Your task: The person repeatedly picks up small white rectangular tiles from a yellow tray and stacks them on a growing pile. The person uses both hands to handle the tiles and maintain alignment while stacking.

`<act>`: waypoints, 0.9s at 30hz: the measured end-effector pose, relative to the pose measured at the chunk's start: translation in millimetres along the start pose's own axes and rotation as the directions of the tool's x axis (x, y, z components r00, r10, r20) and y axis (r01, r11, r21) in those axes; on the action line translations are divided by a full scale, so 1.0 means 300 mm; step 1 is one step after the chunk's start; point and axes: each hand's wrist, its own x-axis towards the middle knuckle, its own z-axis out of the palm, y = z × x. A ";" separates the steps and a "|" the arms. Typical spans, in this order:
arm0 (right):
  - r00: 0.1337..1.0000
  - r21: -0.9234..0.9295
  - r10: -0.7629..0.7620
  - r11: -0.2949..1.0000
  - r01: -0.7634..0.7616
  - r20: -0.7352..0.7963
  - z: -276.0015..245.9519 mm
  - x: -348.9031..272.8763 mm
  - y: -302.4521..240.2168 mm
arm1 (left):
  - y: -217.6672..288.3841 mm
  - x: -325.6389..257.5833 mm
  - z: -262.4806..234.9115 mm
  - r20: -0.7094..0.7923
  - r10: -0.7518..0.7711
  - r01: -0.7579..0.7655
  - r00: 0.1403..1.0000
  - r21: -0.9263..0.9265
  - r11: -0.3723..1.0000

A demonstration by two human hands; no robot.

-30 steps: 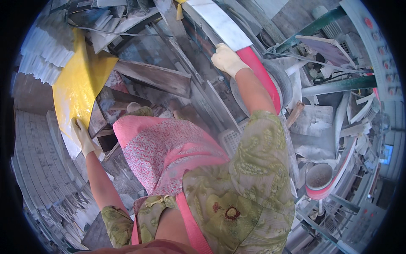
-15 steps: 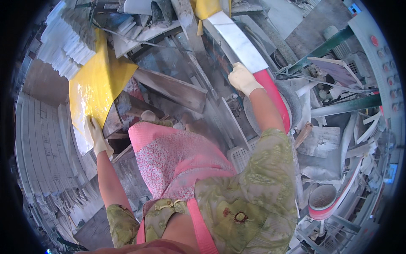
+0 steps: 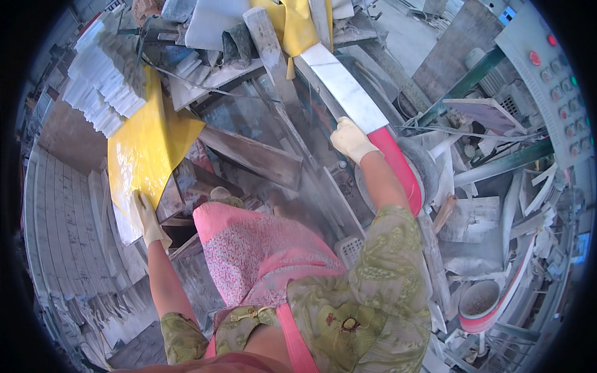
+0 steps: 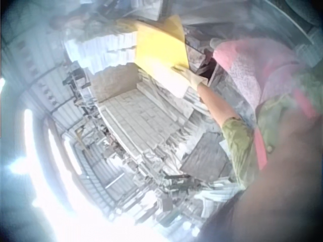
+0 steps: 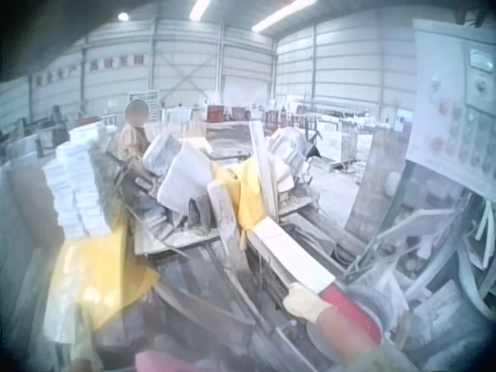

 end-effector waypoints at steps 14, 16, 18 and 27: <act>0.999 -0.041 0.002 0.999 0.000 0.040 -0.058 -0.008 -0.012 | -0.041 -0.005 0.034 0.016 -0.024 0.024 1.000 -0.024 0.999; 0.997 -0.068 -0.017 0.997 0.022 0.071 -0.060 -0.010 -0.012 | -0.042 -0.006 0.031 0.008 -0.009 0.009 1.000 0.004 1.000; 0.999 -0.059 0.011 0.998 -0.009 0.035 -0.059 -0.011 -0.012 | -0.039 -0.005 0.031 -0.004 0.009 -0.009 1.000 0.038 0.999; 0.999 -0.104 -0.005 0.995 0.010 0.044 -0.043 -0.007 -0.018 | -0.041 -0.004 0.029 0.005 -0.006 0.005 1.000 0.017 1.000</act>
